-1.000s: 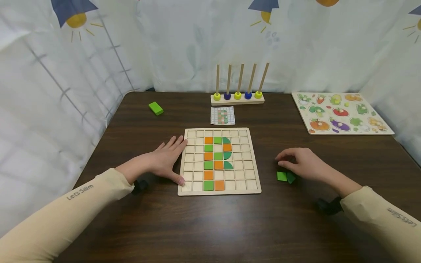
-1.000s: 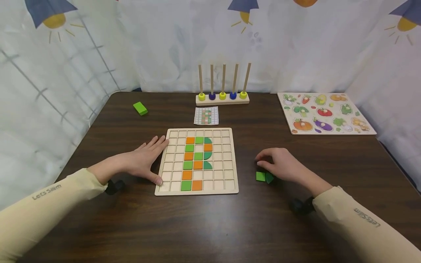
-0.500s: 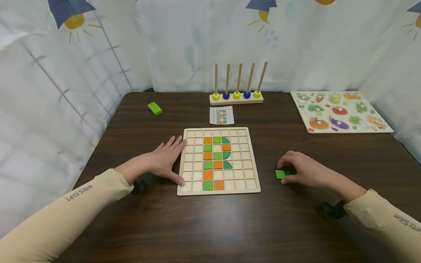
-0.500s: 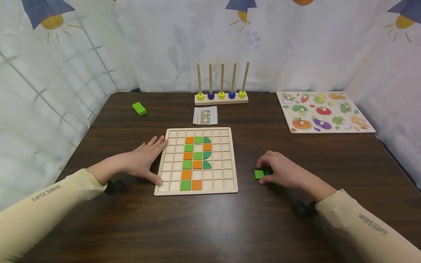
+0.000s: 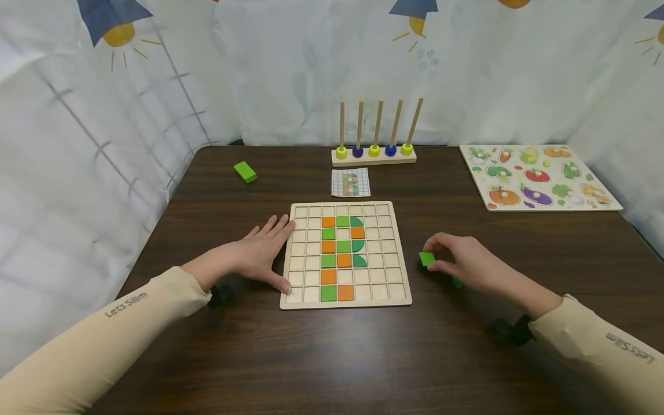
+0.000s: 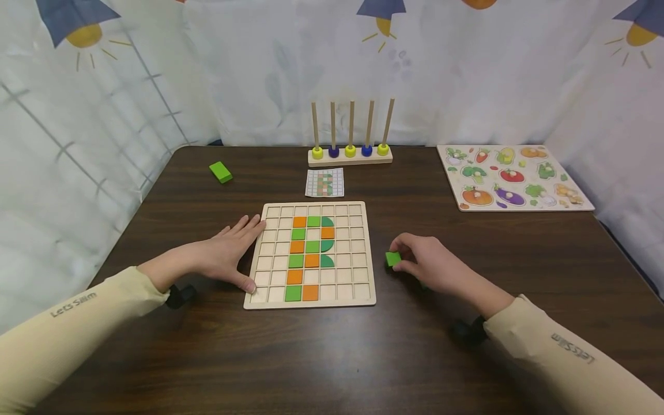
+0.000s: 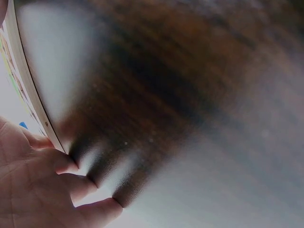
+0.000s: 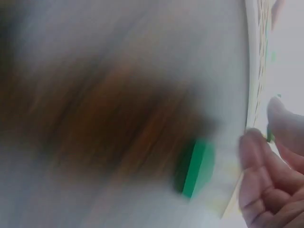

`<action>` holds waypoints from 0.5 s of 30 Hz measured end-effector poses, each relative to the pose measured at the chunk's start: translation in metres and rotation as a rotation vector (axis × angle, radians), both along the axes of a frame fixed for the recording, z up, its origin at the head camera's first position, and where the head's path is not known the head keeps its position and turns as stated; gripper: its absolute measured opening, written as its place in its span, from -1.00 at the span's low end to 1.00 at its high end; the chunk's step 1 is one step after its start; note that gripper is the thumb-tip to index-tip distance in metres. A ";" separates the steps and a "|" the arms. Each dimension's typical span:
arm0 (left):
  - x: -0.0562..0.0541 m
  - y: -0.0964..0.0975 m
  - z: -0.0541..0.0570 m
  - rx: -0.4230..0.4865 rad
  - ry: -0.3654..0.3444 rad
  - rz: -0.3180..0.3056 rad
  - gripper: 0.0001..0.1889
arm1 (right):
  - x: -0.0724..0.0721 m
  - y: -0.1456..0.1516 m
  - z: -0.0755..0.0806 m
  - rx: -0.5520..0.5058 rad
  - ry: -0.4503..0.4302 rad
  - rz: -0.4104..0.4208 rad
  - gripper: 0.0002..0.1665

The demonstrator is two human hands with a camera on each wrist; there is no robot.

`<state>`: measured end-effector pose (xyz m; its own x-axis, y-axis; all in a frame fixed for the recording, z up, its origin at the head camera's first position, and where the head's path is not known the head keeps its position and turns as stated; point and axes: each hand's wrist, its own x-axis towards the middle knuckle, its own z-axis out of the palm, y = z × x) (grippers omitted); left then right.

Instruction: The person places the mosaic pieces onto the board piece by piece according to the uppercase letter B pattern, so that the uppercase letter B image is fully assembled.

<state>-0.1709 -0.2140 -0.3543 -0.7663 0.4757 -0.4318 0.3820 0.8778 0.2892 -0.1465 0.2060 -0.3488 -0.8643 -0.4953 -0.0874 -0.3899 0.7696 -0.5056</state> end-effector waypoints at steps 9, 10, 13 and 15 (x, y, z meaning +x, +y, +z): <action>0.000 -0.002 -0.001 0.012 0.002 -0.003 0.49 | 0.006 -0.047 0.001 -0.162 -0.029 -0.037 -0.69; 0.000 -0.002 -0.001 0.013 0.003 -0.003 0.49 | 0.006 -0.052 0.001 -0.170 -0.036 -0.024 -0.69; 0.000 -0.003 -0.002 0.019 0.007 -0.003 0.49 | 0.008 -0.065 -0.001 -0.182 -0.065 0.002 -0.70; 0.001 -0.003 -0.002 0.023 0.009 -0.002 0.49 | 0.008 -0.073 -0.002 -0.186 -0.076 0.020 -0.71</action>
<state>-0.1704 -0.2169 -0.3559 -0.7695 0.4869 -0.4133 0.3862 0.8702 0.3060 -0.1380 0.1335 -0.3508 -0.8485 -0.5260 -0.0573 -0.3597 0.6528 -0.6666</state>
